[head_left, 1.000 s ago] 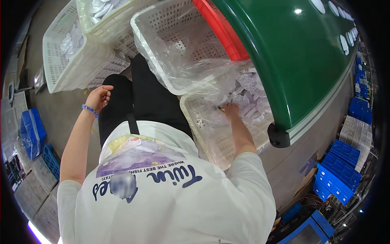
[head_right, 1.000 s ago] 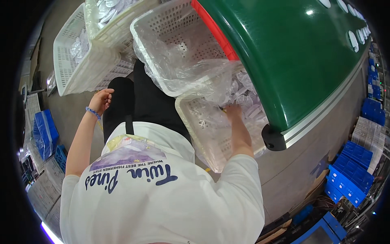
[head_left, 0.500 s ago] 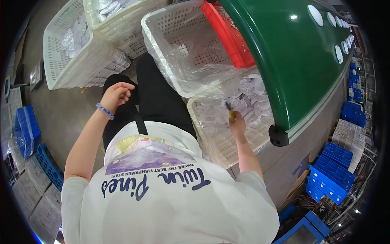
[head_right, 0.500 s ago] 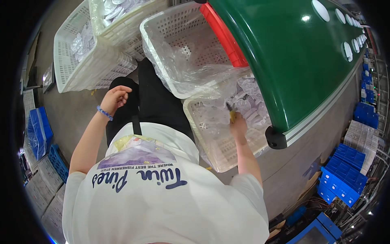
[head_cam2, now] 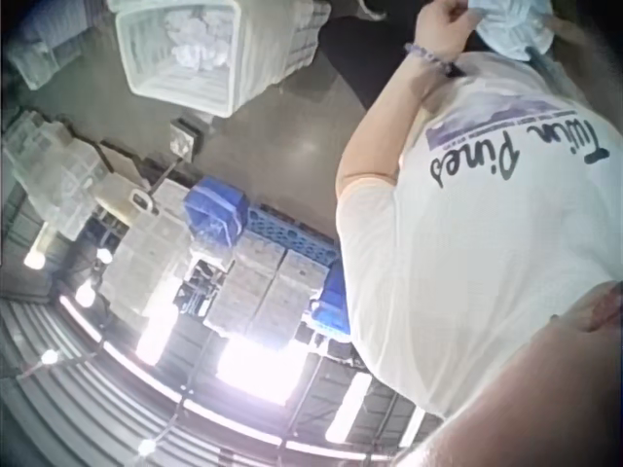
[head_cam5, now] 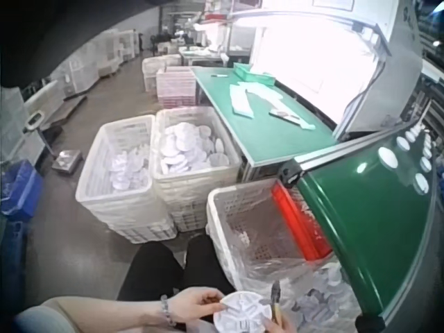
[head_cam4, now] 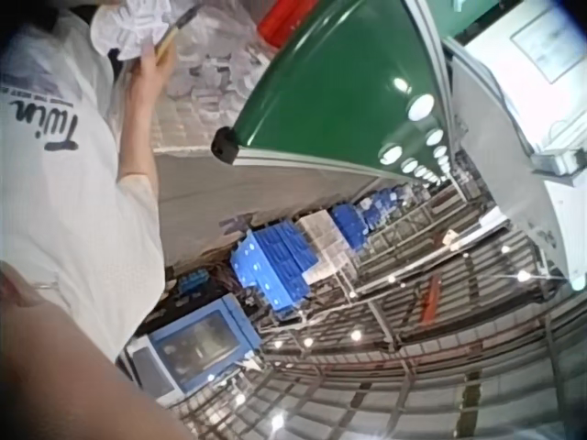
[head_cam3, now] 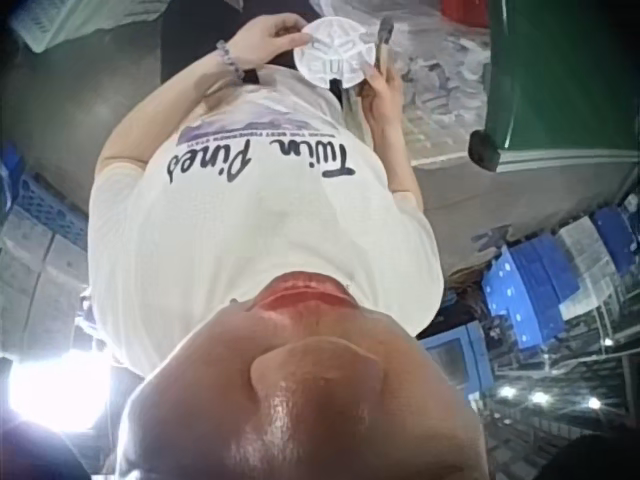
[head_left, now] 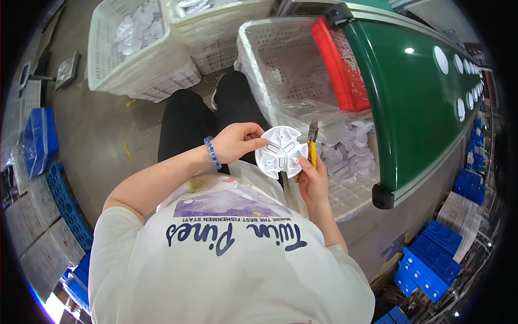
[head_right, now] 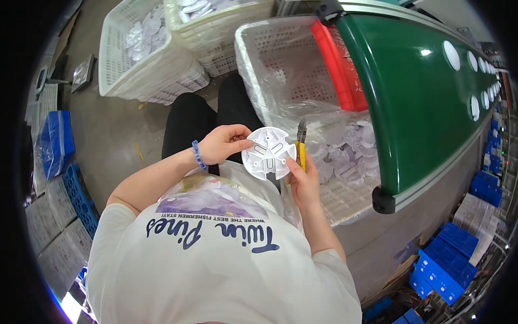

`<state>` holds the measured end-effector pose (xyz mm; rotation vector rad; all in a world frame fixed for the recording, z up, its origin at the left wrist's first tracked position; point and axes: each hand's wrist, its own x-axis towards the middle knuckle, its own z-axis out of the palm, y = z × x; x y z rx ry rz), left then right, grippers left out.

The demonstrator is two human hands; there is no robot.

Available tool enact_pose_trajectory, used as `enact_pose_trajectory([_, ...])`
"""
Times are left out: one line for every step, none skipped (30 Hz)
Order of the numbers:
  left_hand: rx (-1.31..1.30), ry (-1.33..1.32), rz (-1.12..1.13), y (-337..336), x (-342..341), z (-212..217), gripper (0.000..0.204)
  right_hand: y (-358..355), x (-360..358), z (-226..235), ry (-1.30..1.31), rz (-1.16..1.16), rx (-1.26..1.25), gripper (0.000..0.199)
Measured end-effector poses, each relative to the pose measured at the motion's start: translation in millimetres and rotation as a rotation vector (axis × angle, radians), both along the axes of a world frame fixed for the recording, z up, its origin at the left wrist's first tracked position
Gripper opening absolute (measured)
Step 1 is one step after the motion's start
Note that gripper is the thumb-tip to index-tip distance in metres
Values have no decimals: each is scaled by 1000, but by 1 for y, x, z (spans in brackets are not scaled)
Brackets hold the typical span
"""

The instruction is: Trimming excess material from plastic electronic components using a specialized cutting tool at a manual assembly station.

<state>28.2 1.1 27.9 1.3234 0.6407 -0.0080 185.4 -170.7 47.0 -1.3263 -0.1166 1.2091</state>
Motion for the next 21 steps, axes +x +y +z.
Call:
enact_pose_trajectory([38,40,-16,1,-4,-1,22,3,-2,-2,5,9,1,32])
enact_pose_trajectory([38,44,-10,2,-8,-4,22,5,-2,-5,28,-4,14,32])
enact_pose_trajectory([-3,53,15,2,-12,-9,24,7,-2,-6,45,-17,24,31])
enact_pose_trajectory([-45,60,38,2,-14,-12,25,10,0,-5,63,21,39,29])
enact_pose_trajectory([-47,57,42,1,-16,-15,25,11,-1,-5,59,24,36,29])
enact_pose_trajectory([-89,-2,91,0,-15,-15,27,11,0,-6,10,73,-8,31])
enact_pose_trajectory([-131,-61,139,-2,-14,-15,29,10,1,-6,-40,121,-52,33])
enact_pose_trajectory([-133,-64,138,0,-13,-17,29,9,3,-10,-43,120,-54,33])
enact_pose_trajectory([-177,-81,82,4,-13,-18,31,9,4,-14,-130,179,-78,38])
enact_pose_trajectory([-220,-98,25,7,-12,-19,33,9,5,-16,-217,238,-102,42])
enact_pose_trajectory([-220,-100,23,6,-12,-20,33,8,6,-15,-220,237,-102,42])
enact_pose_trajectory([-181,-93,55,6,-12,-21,34,10,7,-13,-679,299,-66,48])
enact_pose_trajectory([-140,-84,91,6,-12,-23,35,17,6,-5,-1140,354,-19,54])
enact_pose_trajectory([-135,-84,98,6,-12,-26,35,21,9,13,-1253,500,-96,59])
enact_pose_trajectory([-98,-85,101,4,-13,-27,37,22,7,22,-1252,498,-97,59])
enact_pose_trajectory([-60,-86,104,2,-14,-27,40,23,5,28,-1443,597,-98,60])
enact_pose_trajectory([-60,-84,102,-1,-16,-26,40,23,3,31,-1634,697,-98,61])
enact_pose_trajectory([-74,-92,110,-3,-16,-22,42,24,1,30,-1617,717,-117,59])
enact_pose_trajectory([-89,-99,119,-5,-15,-19,44,25,1,31,-1621,714,-118,59])
enact_pose_trajectory([-49,-94,114,-6,-16,-22,45,27,1,33,-1631,744,-126,59])
enact_pose_trajectory([-47,-94,117,-6,-17,-22,45,28,1,34,-1640,777,-130,59])
